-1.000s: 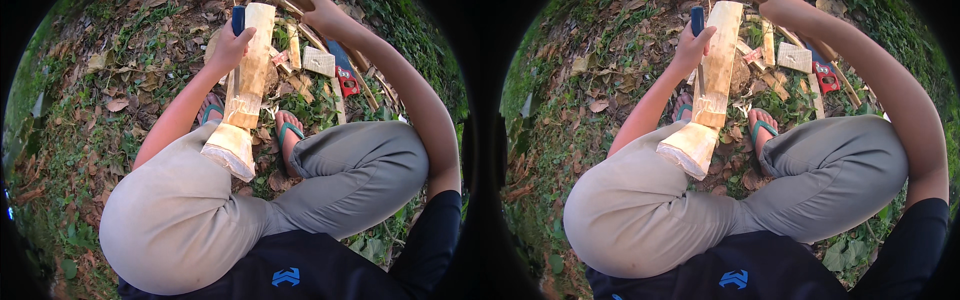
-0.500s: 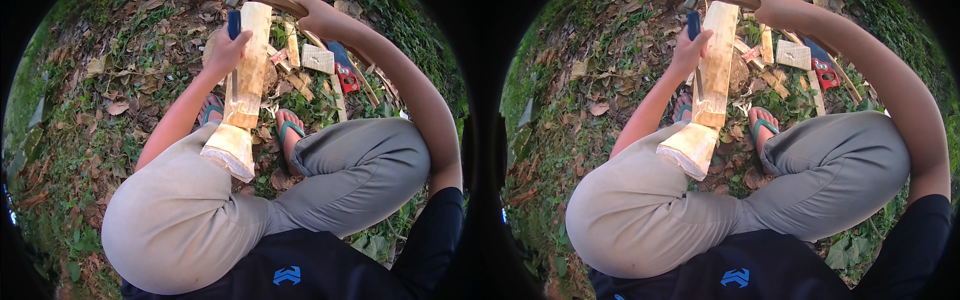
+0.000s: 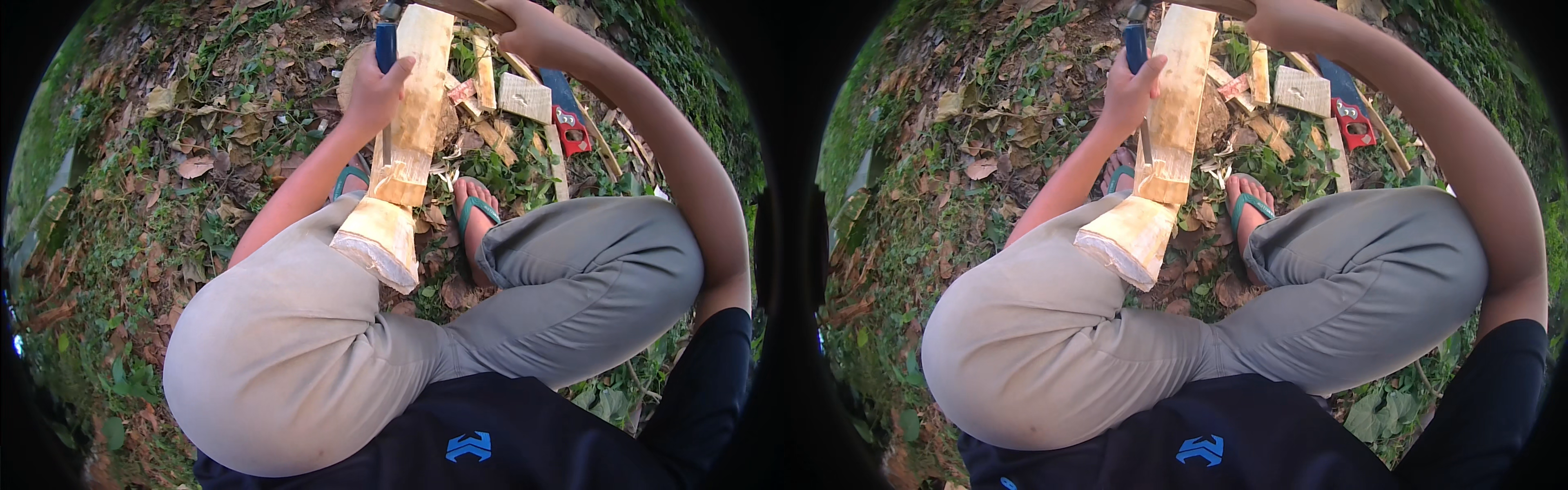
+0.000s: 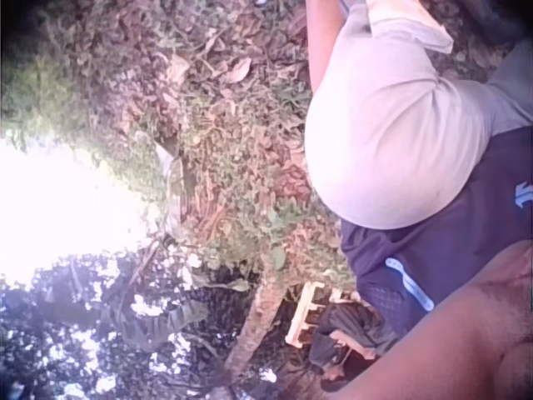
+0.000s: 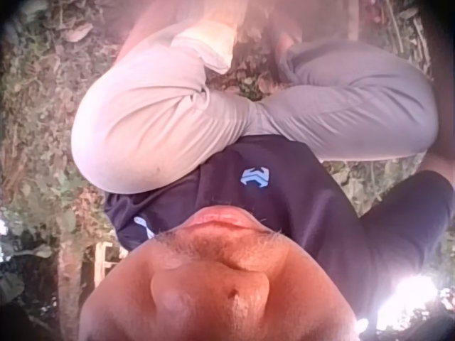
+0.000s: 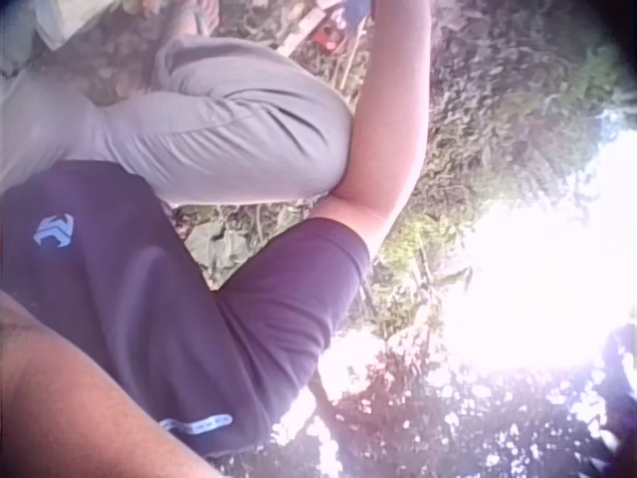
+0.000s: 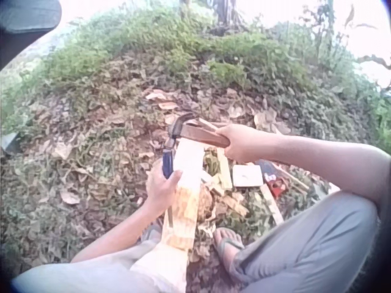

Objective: The person carves a piece of wood using a tool and a hammer. They strike the tool with the hammer to remove wood pieces from the larger block.

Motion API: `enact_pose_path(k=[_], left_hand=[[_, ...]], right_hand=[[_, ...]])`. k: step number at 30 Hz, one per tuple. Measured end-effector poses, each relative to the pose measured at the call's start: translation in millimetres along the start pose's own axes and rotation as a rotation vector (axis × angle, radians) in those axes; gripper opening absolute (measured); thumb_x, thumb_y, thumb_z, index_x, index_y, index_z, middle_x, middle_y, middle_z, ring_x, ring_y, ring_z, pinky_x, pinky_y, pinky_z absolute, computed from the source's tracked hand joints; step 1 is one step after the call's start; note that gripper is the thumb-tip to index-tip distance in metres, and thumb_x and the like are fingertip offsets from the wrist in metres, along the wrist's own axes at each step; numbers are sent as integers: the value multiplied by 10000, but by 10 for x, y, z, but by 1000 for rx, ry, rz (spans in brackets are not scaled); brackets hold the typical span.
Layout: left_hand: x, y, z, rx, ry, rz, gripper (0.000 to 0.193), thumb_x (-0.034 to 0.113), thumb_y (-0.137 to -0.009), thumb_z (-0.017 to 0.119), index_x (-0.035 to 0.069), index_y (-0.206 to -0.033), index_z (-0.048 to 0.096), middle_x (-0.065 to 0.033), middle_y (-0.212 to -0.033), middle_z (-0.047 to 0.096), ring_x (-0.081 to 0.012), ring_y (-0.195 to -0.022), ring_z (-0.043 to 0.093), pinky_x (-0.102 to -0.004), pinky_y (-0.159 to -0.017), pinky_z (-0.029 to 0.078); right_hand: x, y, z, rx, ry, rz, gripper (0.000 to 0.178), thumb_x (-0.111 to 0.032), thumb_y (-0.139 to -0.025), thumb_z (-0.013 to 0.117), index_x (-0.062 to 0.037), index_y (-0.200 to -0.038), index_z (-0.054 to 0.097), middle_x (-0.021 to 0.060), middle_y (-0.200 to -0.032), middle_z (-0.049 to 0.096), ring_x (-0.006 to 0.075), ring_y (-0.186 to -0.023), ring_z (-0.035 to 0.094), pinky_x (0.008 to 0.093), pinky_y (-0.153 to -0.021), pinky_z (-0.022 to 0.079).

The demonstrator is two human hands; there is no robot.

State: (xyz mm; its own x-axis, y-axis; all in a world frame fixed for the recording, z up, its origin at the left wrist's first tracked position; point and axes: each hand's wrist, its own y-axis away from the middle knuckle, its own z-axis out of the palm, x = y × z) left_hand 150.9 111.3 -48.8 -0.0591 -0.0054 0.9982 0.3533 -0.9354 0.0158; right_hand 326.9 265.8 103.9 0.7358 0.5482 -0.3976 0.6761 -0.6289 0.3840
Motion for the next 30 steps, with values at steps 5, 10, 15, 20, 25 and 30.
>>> enact_pose_path(k=[5, 10, 15, 20, 25, 30], left_hand=[[137, 51, -11, -7, 71, 12, 247, 227, -944, 674, 79, -950, 477, 24, -601, 494, -62, -474, 444, -233, -461, 359], [315, 163, -21, 99, 102, 112, 199, 183, -946, 647, 81, -938, 478, 36, -582, 470, -48, -461, 431, -215, -440, 342], [369, 177, 25, 119, 92, 237, 151, 144, -945, 620, 82, -931, 483, 39, -580, 460, -43, -444, 419, -210, -429, 340], [333, 209, 30, 99, 108, 288, 155, 138, -943, 626, 74, -946, 485, 35, -594, 469, -40, -446, 425, -207, -427, 342], [292, 234, 41, 110, 71, 382, 173, 141, -933, 647, 63, -959, 494, 30, -640, 489, -38, -462, 455, -205, -430, 363], [319, 213, 5, 115, 56, 376, 187, 162, -926, 662, 67, -965, 505, 27, -680, 506, -35, -471, 470, -203, -431, 377]], right_hand=[[53, -5, -34, 145, -192, 53, 402, -61, -800, 556, -50, -1191, 649, 187, -978, 705, 280, -937, 665, 385, -847, 497], [-80, 68, -129, 132, -265, 35, 399, -57, -797, 564, -21, -1188, 639, 197, -999, 702, 275, -958, 662, 380, -858, 493], [-86, 53, -96, 111, -175, 4, 399, -45, -795, 553, -24, -1184, 637, 192, -958, 695, 279, -939, 660, 391, -841, 491], [-233, 97, -110, 93, -182, 28, 395, -30, -790, 554, -24, -1177, 637, 178, -938, 693, 270, -908, 657, 387, -806, 494], [-384, 236, -238, 180, -231, -83, 397, -7, -789, 538, -35, -1171, 641, 152, -867, 679, 213, -823, 637, 362, -740, 484], [-486, 339, -401, 236, -140, -280, 365, 13, -791, 511, -19, -1132, 636, 151, -786, 645, 198, -731, 608, 353, -681, 468]])
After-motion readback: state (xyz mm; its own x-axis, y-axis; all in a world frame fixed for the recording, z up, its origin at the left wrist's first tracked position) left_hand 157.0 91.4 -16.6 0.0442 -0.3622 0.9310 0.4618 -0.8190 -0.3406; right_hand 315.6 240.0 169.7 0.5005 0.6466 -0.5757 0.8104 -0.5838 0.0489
